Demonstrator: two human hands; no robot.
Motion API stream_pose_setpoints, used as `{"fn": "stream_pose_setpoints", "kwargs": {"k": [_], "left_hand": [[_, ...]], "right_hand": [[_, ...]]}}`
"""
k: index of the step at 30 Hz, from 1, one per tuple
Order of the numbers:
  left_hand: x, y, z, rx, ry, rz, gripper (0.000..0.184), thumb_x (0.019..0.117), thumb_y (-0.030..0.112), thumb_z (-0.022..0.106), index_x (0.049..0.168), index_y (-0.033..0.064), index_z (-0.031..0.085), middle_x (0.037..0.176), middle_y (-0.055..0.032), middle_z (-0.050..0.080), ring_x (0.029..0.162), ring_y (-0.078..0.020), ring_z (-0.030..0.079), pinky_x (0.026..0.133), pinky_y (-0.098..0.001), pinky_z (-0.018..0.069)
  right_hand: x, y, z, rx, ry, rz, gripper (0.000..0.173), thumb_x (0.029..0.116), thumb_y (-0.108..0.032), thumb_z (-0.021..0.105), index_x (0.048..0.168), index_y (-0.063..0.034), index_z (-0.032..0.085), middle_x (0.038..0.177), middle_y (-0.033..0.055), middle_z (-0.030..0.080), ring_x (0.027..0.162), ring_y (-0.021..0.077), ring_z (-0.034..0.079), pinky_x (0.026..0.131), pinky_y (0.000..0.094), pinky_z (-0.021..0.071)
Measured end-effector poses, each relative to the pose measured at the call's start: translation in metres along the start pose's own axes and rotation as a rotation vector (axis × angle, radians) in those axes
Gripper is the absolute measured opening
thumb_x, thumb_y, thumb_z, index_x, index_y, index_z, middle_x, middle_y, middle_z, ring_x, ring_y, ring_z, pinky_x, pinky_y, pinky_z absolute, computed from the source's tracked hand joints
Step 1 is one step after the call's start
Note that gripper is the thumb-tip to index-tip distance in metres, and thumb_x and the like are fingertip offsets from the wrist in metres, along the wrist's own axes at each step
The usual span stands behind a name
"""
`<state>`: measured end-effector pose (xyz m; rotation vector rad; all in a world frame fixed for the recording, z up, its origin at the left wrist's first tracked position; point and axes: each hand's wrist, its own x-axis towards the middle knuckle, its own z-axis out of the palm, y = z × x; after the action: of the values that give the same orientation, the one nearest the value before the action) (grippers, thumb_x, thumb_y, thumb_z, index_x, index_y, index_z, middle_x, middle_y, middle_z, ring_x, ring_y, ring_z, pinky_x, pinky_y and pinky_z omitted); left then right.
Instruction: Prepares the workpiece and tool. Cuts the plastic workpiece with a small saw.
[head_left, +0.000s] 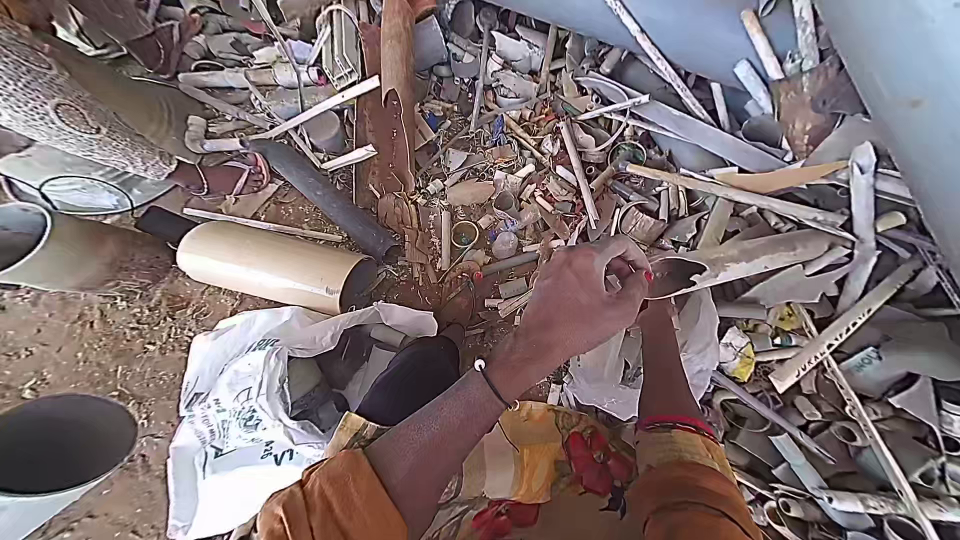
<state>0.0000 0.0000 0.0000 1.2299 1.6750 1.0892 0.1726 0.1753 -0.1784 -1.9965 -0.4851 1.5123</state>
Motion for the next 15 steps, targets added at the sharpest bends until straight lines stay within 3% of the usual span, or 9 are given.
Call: {"fn": "stream_pose_setpoints", "kwargs": {"k": [1, 2, 3, 5, 8, 12, 15], "left_hand": [[0.001, 0.000, -0.002, -0.016, 0.028, -0.003, 0.012, 0.0984, 0.020, 0.065, 0.107, 0.0138, 0.071, 0.089, 0.0029, 0.071, 0.073, -0.0063, 0.065, 0.065, -0.0268, 0.0544], [0.002, 0.001, -0.003, -0.038, 0.048, -0.005, 0.012, 0.0983, 0.019, 0.066, 0.108, 0.0135, 0.071, 0.088, 0.0026, 0.070, 0.072, -0.0068, 0.065, 0.065, -0.0268, 0.0542], [0.003, 0.002, -0.004, -0.060, 0.059, -0.008, 0.012, 0.0986, 0.019, 0.066, 0.108, 0.0130, 0.070, 0.088, 0.0019, 0.069, 0.071, -0.0075, 0.064, 0.065, -0.0271, 0.0547], [0.003, 0.004, -0.004, -0.080, 0.064, -0.004, 0.013, 0.0994, 0.019, 0.066, 0.109, 0.0117, 0.070, 0.089, 0.0007, 0.069, 0.071, -0.0077, 0.063, 0.064, -0.0272, 0.0536], [0.002, 0.006, -0.001, -0.066, 0.005, -0.031, 0.015, 0.1012, 0.022, 0.064, 0.110, 0.0118, 0.069, 0.091, -0.0007, 0.070, 0.072, -0.0102, 0.063, 0.067, -0.0319, 0.0527], [-0.003, 0.007, 0.007, -0.025, -0.079, -0.017, 0.019, 0.1022, 0.025, 0.061, 0.113, 0.0112, 0.069, 0.094, -0.0041, 0.070, 0.081, -0.0162, 0.064, 0.075, -0.0407, 0.0529], [-0.009, 0.013, 0.019, 0.029, -0.192, -0.001, 0.025, 0.1036, 0.025, 0.058, 0.118, 0.0088, 0.068, 0.102, -0.0090, 0.070, 0.092, -0.0225, 0.065, 0.085, -0.0463, 0.0508]], "right_hand": [[0.037, 0.022, -0.003, 0.030, 0.097, -0.129, 0.024, 0.1097, -0.018, 0.047, 0.110, 0.0034, 0.058, 0.078, 0.0099, 0.055, 0.058, 0.0150, 0.057, 0.058, 0.0274, 0.0541], [0.060, 0.034, -0.009, 0.055, 0.146, -0.183, 0.026, 0.1083, -0.024, 0.052, 0.102, 0.0004, 0.057, 0.067, 0.0061, 0.052, 0.048, 0.0123, 0.053, 0.048, 0.0261, 0.0513], [0.065, 0.038, -0.019, 0.053, 0.137, -0.189, 0.027, 0.1076, -0.029, 0.054, 0.104, -0.0020, 0.056, 0.066, 0.0039, 0.051, 0.046, 0.0110, 0.051, 0.047, 0.0259, 0.0493], [0.057, 0.044, -0.046, 0.057, 0.057, -0.163, 0.029, 0.1090, -0.031, 0.050, 0.118, -0.0042, 0.054, 0.076, 0.0049, 0.051, 0.054, 0.0137, 0.050, 0.054, 0.0303, 0.0485], [0.016, 0.054, -0.080, 0.051, 0.005, -0.122, 0.024, 0.1116, -0.031, 0.041, 0.106, -0.0098, 0.050, 0.067, -0.0003, 0.046, 0.044, 0.0077, 0.044, 0.043, 0.0219, 0.0444], [-0.040, 0.062, -0.114, 0.013, -0.039, -0.035, 0.038, 0.1107, -0.039, 0.034, 0.085, -0.0140, 0.046, 0.053, -0.0027, 0.041, 0.037, 0.0062, 0.039, 0.036, 0.0212, 0.0380], [-0.080, 0.047, -0.135, -0.087, -0.065, -0.058, 0.039, 0.1106, -0.039, 0.035, 0.084, -0.0127, 0.047, 0.053, -0.0020, 0.042, 0.037, 0.0072, 0.039, 0.036, 0.0218, 0.0373]]}}
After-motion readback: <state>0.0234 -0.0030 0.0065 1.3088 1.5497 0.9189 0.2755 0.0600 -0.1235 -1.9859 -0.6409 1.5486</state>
